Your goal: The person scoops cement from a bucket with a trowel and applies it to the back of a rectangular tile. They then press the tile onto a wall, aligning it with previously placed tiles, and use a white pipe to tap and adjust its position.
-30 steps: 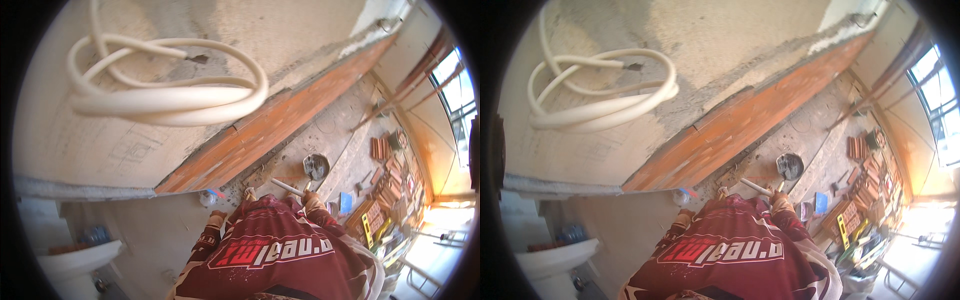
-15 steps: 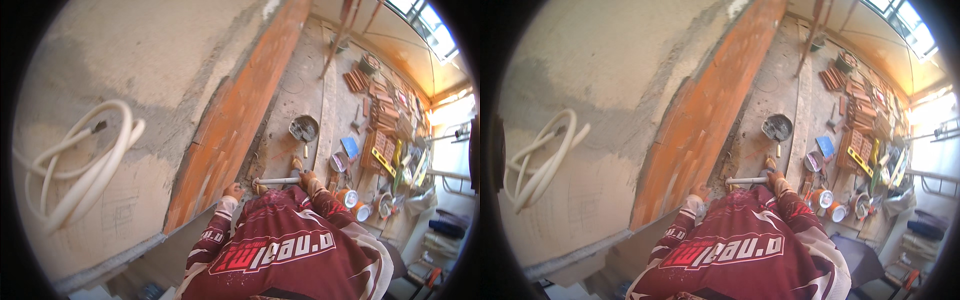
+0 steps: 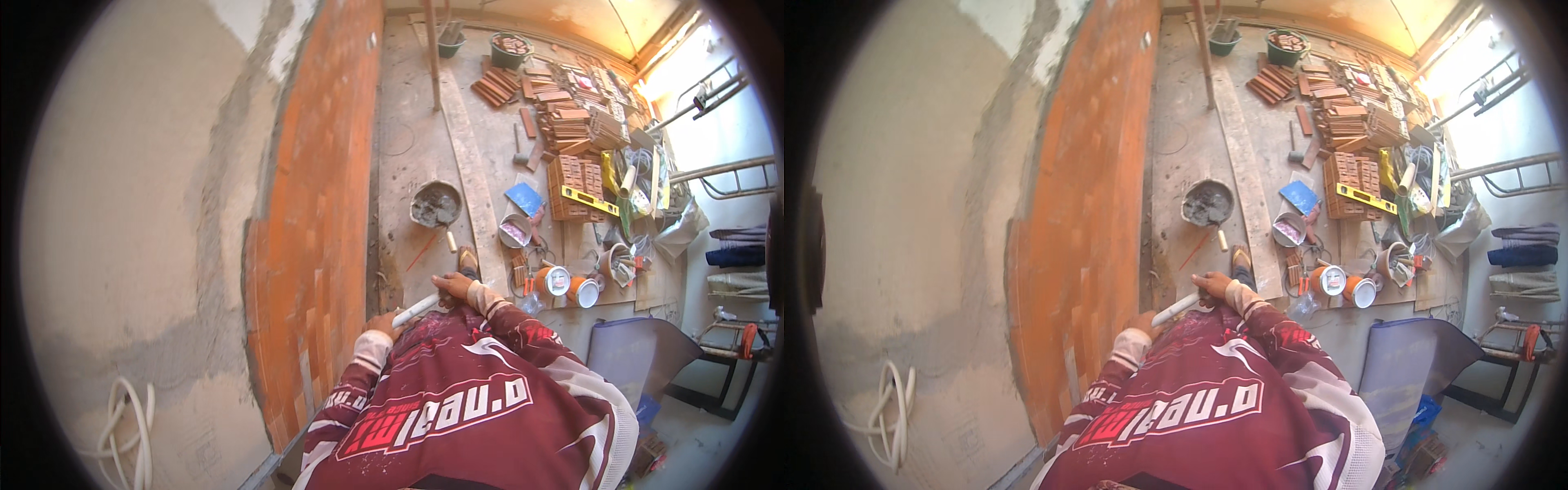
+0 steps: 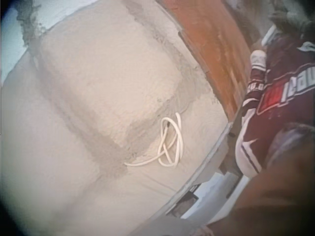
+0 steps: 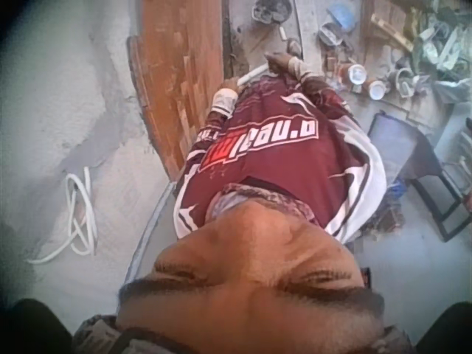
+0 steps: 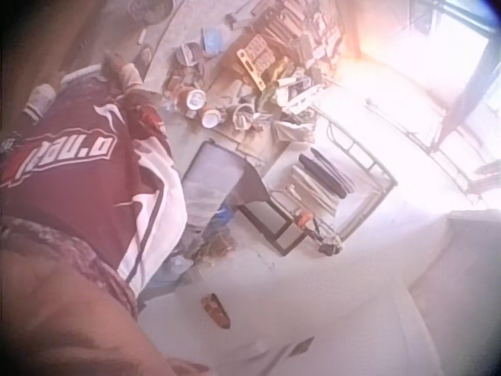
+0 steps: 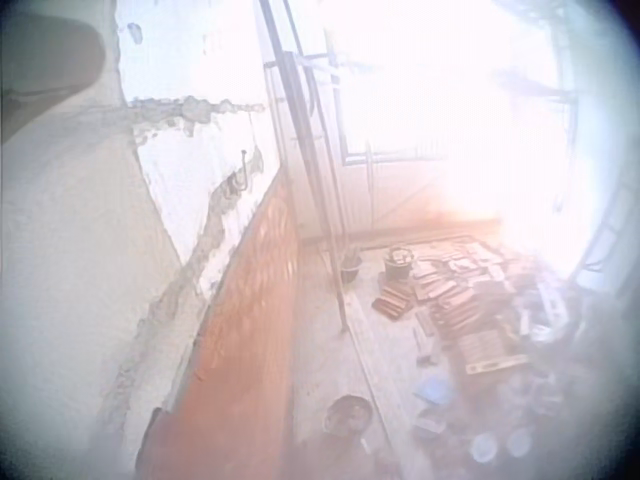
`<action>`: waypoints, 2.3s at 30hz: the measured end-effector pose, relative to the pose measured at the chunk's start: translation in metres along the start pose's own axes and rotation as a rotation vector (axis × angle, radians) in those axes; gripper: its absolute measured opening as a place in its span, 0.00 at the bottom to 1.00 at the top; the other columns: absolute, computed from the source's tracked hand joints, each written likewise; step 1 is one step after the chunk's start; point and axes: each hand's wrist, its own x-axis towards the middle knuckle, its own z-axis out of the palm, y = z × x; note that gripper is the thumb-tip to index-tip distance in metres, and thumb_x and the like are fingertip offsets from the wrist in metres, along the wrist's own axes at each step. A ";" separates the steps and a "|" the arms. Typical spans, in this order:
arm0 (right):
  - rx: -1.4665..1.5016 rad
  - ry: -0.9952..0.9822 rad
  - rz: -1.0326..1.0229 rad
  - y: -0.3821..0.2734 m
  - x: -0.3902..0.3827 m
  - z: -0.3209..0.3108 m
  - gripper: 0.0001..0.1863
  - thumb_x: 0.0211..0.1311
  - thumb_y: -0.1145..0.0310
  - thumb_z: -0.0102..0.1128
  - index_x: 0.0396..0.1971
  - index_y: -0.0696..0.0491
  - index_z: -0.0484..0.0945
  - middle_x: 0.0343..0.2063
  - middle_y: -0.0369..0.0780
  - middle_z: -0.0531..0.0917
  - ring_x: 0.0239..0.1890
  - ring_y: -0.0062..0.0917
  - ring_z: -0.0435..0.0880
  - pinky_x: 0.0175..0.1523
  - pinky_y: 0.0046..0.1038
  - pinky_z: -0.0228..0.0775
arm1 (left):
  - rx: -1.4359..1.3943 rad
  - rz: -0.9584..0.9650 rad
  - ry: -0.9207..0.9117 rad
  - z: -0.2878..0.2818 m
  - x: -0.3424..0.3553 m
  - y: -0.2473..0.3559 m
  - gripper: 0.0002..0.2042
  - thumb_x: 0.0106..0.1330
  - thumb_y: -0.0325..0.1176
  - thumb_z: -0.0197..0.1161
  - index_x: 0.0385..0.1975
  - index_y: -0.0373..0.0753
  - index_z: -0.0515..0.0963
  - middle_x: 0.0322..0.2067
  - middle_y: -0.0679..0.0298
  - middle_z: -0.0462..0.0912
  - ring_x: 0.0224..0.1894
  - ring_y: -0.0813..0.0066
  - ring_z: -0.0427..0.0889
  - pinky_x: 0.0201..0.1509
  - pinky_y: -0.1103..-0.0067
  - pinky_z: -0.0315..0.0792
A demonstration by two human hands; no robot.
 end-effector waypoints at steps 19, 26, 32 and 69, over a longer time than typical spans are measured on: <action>-1.063 0.381 0.415 0.108 0.091 -0.409 0.24 0.63 0.46 0.52 0.43 0.50 0.82 0.42 0.48 0.83 0.45 0.42 0.83 0.47 0.40 0.74 | -0.384 -0.883 -0.003 0.052 0.079 -0.005 0.22 0.52 0.47 0.70 0.42 0.38 0.82 0.35 0.56 0.85 0.37 0.63 0.85 0.40 0.69 0.79; -1.904 -0.088 0.147 0.090 0.093 -0.432 0.15 0.60 0.51 0.55 0.41 0.39 0.84 0.44 0.32 0.85 0.48 0.27 0.83 0.45 0.34 0.76 | -0.404 -0.866 0.001 0.030 0.137 0.015 0.25 0.50 0.49 0.71 0.44 0.39 0.81 0.39 0.56 0.85 0.41 0.62 0.85 0.44 0.69 0.79; -2.105 -0.182 0.075 0.054 0.083 -0.417 0.17 0.59 0.51 0.55 0.39 0.44 0.84 0.42 0.36 0.85 0.47 0.31 0.84 0.47 0.36 0.74 | -0.303 -0.740 -0.034 -0.035 0.216 0.044 0.25 0.49 0.48 0.71 0.46 0.41 0.81 0.46 0.54 0.83 0.49 0.59 0.83 0.51 0.66 0.77; -0.257 1.052 -0.377 -0.454 0.740 -0.982 0.36 0.57 0.50 0.62 0.51 0.69 0.71 0.47 0.59 0.78 0.52 0.48 0.78 0.55 0.39 0.69 | -0.035 -0.275 0.092 -0.010 0.913 0.369 0.14 0.62 0.38 0.61 0.43 0.39 0.72 0.35 0.47 0.78 0.40 0.41 0.77 0.40 0.56 0.70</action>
